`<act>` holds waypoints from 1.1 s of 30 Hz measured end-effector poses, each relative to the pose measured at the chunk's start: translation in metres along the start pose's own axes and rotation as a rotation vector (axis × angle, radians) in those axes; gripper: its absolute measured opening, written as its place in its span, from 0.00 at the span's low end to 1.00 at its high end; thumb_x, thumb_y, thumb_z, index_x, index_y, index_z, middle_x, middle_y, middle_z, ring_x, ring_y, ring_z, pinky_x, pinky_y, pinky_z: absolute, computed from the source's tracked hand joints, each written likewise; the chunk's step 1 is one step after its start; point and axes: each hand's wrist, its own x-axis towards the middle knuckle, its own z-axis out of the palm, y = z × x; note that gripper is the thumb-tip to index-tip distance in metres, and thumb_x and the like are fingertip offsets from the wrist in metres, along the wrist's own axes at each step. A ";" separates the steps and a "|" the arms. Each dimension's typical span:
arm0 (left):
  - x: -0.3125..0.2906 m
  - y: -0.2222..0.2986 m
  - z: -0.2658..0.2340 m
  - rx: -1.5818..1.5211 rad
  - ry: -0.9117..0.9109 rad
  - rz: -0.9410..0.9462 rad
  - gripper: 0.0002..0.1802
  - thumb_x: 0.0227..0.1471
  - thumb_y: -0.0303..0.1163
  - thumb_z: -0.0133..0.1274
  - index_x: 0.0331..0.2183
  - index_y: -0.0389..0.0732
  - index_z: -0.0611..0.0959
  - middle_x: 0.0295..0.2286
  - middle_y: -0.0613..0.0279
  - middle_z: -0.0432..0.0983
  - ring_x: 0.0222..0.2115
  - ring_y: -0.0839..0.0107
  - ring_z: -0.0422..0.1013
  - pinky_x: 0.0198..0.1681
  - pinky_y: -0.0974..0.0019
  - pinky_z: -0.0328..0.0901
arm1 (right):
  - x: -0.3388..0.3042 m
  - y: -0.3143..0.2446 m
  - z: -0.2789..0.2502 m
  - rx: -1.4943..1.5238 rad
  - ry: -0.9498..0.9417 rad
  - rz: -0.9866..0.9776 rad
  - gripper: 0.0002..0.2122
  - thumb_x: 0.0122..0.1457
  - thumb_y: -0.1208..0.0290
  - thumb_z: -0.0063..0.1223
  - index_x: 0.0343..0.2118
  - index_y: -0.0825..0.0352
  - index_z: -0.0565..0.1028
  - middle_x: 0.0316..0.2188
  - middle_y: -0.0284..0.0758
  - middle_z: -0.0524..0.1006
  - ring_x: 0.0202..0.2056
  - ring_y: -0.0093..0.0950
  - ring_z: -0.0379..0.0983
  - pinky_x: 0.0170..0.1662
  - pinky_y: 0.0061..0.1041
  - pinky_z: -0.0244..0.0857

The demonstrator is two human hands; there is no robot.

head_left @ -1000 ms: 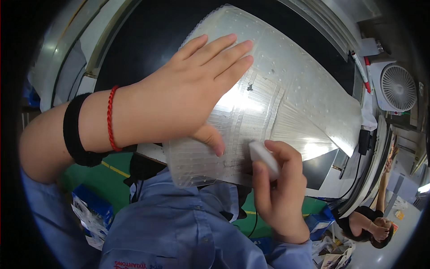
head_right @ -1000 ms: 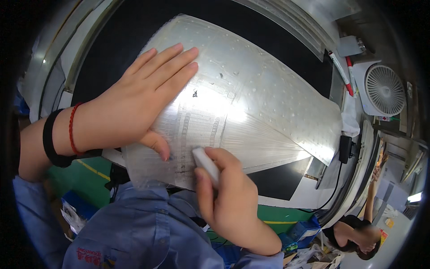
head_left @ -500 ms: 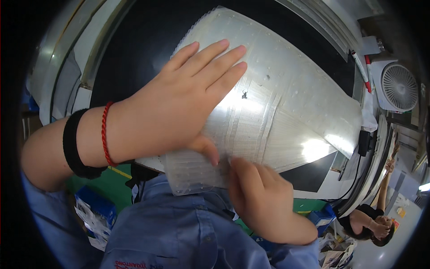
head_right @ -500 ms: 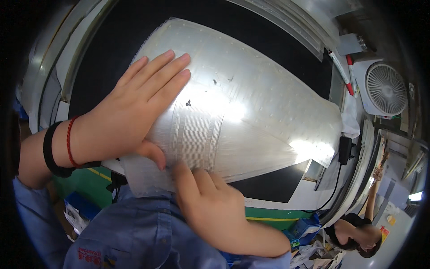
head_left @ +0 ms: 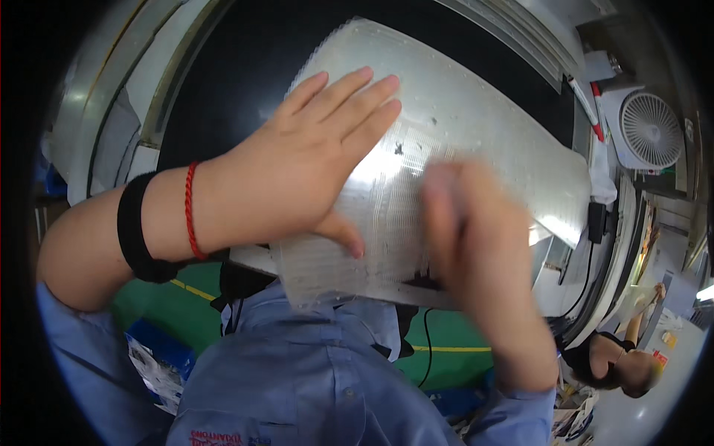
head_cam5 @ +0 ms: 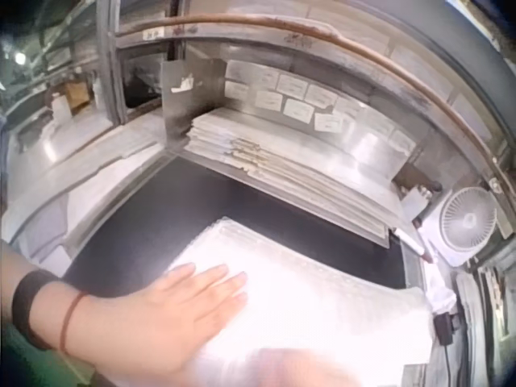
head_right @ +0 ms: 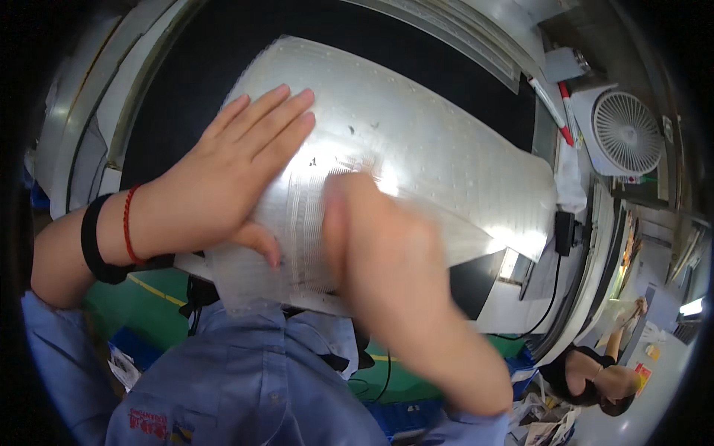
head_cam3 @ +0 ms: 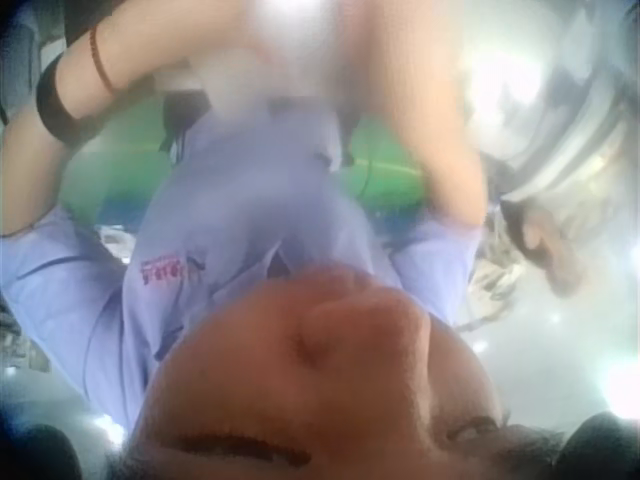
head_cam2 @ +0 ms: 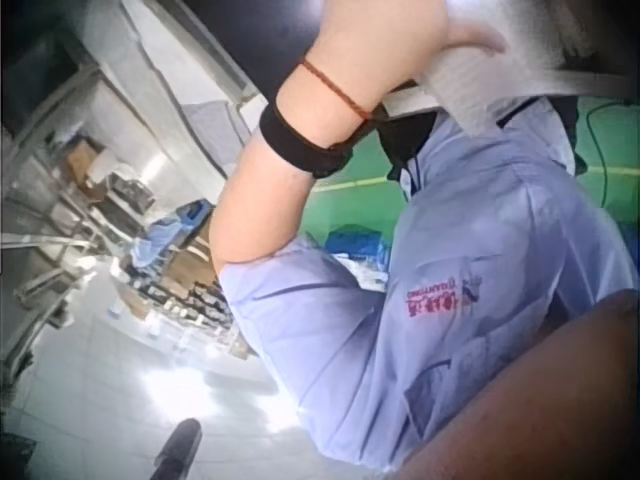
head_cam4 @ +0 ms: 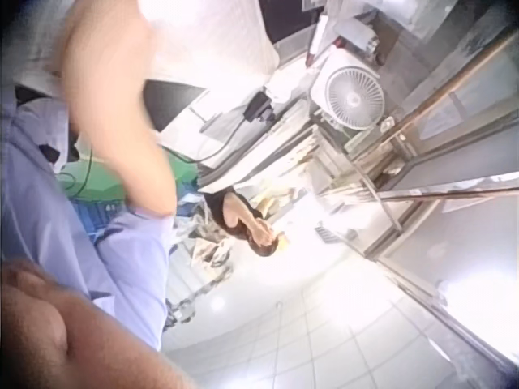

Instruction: Cleaning and inspecting a stack of flexible transparent electronic panels using a cloth.

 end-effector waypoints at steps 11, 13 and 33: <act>0.000 -0.001 0.004 0.018 0.049 0.032 0.68 0.32 0.62 0.65 0.64 0.29 0.56 0.65 0.41 0.48 0.67 0.44 0.44 0.67 0.42 0.44 | 0.029 0.009 0.004 -0.037 0.127 0.002 0.04 0.61 0.76 0.51 0.35 0.71 0.71 0.18 0.51 0.75 0.22 0.51 0.75 0.26 0.46 0.68; 0.001 -0.003 0.004 0.014 0.040 0.025 0.68 0.33 0.62 0.65 0.64 0.28 0.56 0.65 0.41 0.48 0.67 0.44 0.44 0.67 0.42 0.44 | 0.018 0.004 0.011 -0.054 0.024 0.023 0.04 0.61 0.76 0.51 0.36 0.71 0.71 0.18 0.51 0.74 0.23 0.51 0.75 0.26 0.46 0.69; -0.001 -0.005 0.007 0.036 0.040 0.023 0.68 0.33 0.63 0.64 0.64 0.28 0.56 0.66 0.41 0.47 0.67 0.44 0.44 0.67 0.42 0.43 | -0.017 0.001 0.013 0.024 -0.077 0.003 0.06 0.61 0.75 0.50 0.38 0.71 0.69 0.17 0.50 0.73 0.19 0.53 0.73 0.24 0.49 0.66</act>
